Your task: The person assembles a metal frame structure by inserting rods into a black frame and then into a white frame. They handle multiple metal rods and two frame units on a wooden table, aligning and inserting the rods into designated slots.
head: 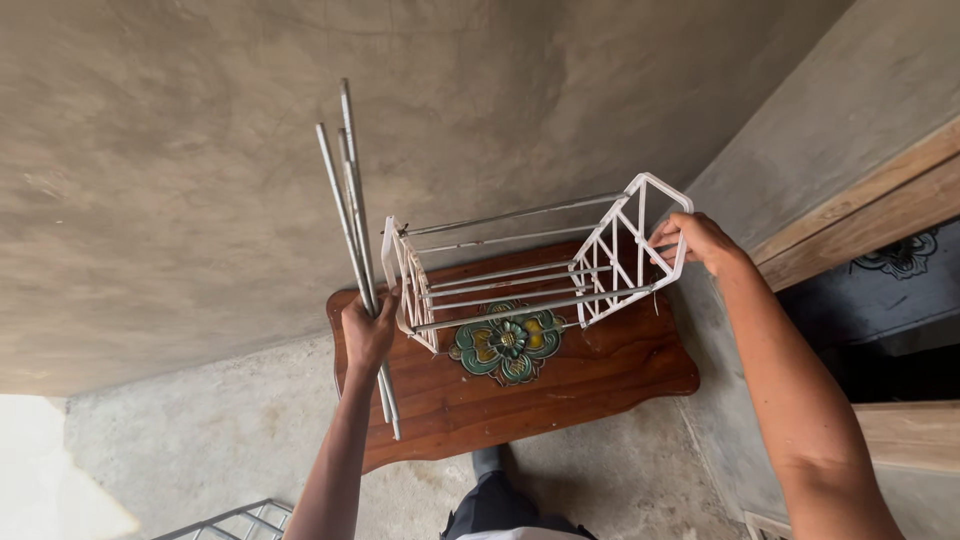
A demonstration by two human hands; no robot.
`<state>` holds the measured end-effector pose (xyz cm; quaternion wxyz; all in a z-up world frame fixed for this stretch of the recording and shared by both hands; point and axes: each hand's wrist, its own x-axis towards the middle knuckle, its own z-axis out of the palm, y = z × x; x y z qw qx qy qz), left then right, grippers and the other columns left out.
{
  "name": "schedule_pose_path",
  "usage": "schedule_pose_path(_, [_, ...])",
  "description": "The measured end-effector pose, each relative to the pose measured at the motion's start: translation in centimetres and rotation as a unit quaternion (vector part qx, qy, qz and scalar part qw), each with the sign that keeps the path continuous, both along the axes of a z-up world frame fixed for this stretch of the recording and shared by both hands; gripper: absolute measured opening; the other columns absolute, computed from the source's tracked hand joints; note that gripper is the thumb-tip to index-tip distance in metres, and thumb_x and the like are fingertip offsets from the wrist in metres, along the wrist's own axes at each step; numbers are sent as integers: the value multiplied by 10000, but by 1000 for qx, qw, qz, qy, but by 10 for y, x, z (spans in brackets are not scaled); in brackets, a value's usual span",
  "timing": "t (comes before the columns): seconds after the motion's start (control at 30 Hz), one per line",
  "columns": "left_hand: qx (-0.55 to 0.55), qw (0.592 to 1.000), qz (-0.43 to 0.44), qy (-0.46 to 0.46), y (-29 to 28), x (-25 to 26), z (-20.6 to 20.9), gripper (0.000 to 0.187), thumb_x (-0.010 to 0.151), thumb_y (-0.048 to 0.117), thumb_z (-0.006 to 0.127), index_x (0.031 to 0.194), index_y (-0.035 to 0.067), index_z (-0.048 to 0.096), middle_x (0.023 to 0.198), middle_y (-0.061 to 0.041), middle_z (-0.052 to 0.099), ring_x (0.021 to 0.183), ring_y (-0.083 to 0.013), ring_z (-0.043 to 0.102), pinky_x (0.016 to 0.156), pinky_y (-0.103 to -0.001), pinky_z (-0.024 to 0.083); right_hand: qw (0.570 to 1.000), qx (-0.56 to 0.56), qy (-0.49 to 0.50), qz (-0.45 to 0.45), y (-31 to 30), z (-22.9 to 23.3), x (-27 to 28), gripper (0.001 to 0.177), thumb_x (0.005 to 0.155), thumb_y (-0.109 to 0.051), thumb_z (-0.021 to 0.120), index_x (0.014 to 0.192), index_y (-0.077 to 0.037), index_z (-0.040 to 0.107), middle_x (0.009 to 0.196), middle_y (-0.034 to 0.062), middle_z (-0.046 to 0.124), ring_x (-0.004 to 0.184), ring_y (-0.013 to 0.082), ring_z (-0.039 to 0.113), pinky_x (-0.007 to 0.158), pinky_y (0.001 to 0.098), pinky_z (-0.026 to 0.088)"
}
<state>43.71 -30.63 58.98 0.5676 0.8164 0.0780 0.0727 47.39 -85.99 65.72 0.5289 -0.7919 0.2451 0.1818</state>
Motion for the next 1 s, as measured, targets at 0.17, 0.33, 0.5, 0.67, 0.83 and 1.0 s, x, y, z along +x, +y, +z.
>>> schedule_pose_path(0.17, [22, 1000, -11, 15, 6, 27, 2, 325, 939, 300, 777, 960, -24, 762, 544, 33, 488, 494, -68, 420, 454, -304, 342, 999, 20, 4, -40, -6, -27, 27, 386, 947, -301, 464, 734, -14, 608, 1192, 240, 746, 878, 347, 746, 830, 419, 584])
schedule_pose_path(0.33, [103, 995, 3, -18, 4, 34, 11, 340, 942, 297, 771, 1030, -29, 733, 596, -64, 640, 535, -128, 613, 521, -331, 492, 1000, 23, 8, -19, -3, -30, 55, 396, 932, -335, 530, 682, -31, 579, 1149, 257, 762, 890, 309, 771, 788, 381, 575])
schedule_pose_path(0.5, [144, 987, 17, -63, -2, 30, 10, 282, 928, 267, 742, 1004, -5, 740, 671, -162, 661, 571, -214, 658, 578, -380, 524, 999, 12, 46, -16, 7, -32, 73, 306, 939, -373, 514, 766, -192, 689, 1175, 210, 744, 880, 311, 705, 779, 400, 547])
schedule_pose_path(0.67, [128, 990, 55, -19, -10, 32, 14, 303, 943, 289, 725, 1011, -6, 727, 615, -182, 608, 528, -234, 589, 556, -401, 493, 999, -12, 15, 41, 7, -41, 70, 503, 932, -458, 574, 622, -62, 575, 1131, 206, 773, 922, 286, 750, 795, 411, 584])
schedule_pose_path(0.83, [140, 986, 78, 41, -19, 31, 25, 302, 950, 302, 721, 1038, 14, 740, 570, -166, 582, 487, -185, 527, 514, -397, 451, 998, -37, 2, 50, 5, -53, 71, 550, 932, -547, 617, 673, -63, 604, 1117, 192, 777, 973, 256, 748, 819, 415, 595])
schedule_pose_path(1.0, [135, 985, 103, -1, -26, 24, 30, 349, 973, 321, 728, 1114, 3, 702, 562, -113, 550, 492, -142, 479, 475, -372, 407, 997, -40, -39, 55, 6, -58, 65, 492, 891, -508, 700, 938, -18, 696, 1055, 196, 753, 967, 268, 765, 768, 401, 611])
